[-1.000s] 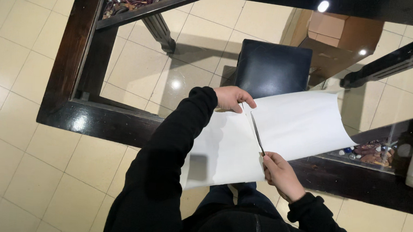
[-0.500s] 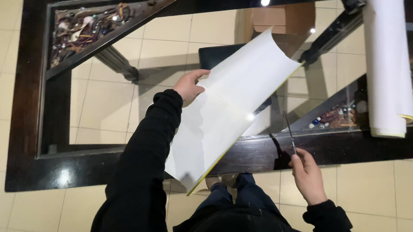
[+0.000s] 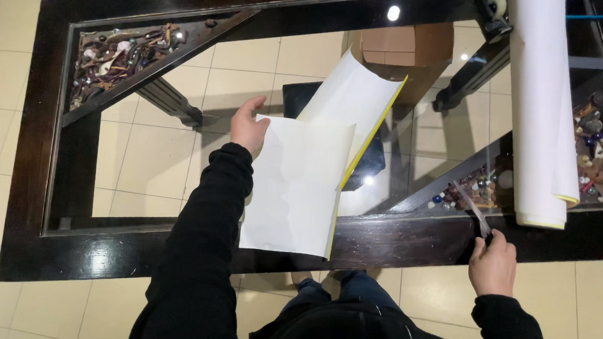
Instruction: The person uses scissors to cut a large sheet of white and yellow sticker paper into smaller rectangular pieces on a glass-topped table, then applies small pieces of clear tape to one of the sheets using a tape dispenser.
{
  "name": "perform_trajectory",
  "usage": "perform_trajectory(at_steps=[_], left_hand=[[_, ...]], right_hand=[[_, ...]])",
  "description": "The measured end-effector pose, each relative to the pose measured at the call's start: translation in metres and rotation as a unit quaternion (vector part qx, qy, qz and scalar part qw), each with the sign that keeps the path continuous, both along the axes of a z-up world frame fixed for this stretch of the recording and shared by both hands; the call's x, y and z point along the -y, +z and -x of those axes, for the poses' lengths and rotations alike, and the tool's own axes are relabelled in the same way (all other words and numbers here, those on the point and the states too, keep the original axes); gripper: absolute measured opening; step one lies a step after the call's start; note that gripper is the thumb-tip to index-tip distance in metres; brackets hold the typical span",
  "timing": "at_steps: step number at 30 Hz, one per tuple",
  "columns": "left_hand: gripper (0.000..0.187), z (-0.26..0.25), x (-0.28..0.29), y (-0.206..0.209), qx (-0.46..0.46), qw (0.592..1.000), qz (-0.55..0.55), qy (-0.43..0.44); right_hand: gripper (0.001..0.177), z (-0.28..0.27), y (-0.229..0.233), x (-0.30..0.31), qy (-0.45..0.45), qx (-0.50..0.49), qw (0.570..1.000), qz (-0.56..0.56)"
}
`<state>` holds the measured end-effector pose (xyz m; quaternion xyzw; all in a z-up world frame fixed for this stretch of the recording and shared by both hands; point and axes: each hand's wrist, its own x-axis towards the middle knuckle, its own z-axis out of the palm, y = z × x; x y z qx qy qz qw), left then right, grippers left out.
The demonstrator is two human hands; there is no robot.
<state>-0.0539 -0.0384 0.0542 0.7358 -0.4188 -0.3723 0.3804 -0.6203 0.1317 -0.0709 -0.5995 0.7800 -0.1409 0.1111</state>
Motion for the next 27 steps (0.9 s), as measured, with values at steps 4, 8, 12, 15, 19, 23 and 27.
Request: perform_trajectory(at_steps=[4,8,12,15,19,23,27], left_hand=[[0.049,0.011,0.008,-0.012,0.012,0.998,-0.009,0.062],[0.045,0.021,0.021,-0.039,-0.05,0.978,0.031,0.199],[0.045,0.035,0.028,-0.048,-0.077,0.961,0.046,0.261],[0.046,0.046,0.031,-0.04,-0.091,0.955,0.027,0.281],[0.045,0.05,0.047,-0.05,-0.103,0.953,0.033,0.283],[0.044,0.06,0.056,-0.038,-0.123,0.951,0.038,0.281],[0.043,0.06,0.061,-0.033,-0.137,0.953,0.056,0.266]], right_hand=[[0.051,0.005,0.006,0.018,0.01,0.009,1.0,-0.001],[0.057,0.013,0.011,0.03,0.053,-0.032,0.998,0.027],[0.06,0.015,0.023,0.032,0.06,-0.038,0.997,0.015],[0.061,0.027,-0.001,0.028,0.089,-0.165,0.98,0.067],[0.063,0.025,0.0,0.024,0.062,-0.259,0.964,0.017],[0.066,0.01,0.019,0.024,0.071,-0.272,0.959,0.028],[0.055,-0.038,0.084,0.053,0.114,-0.121,0.986,-0.012]])
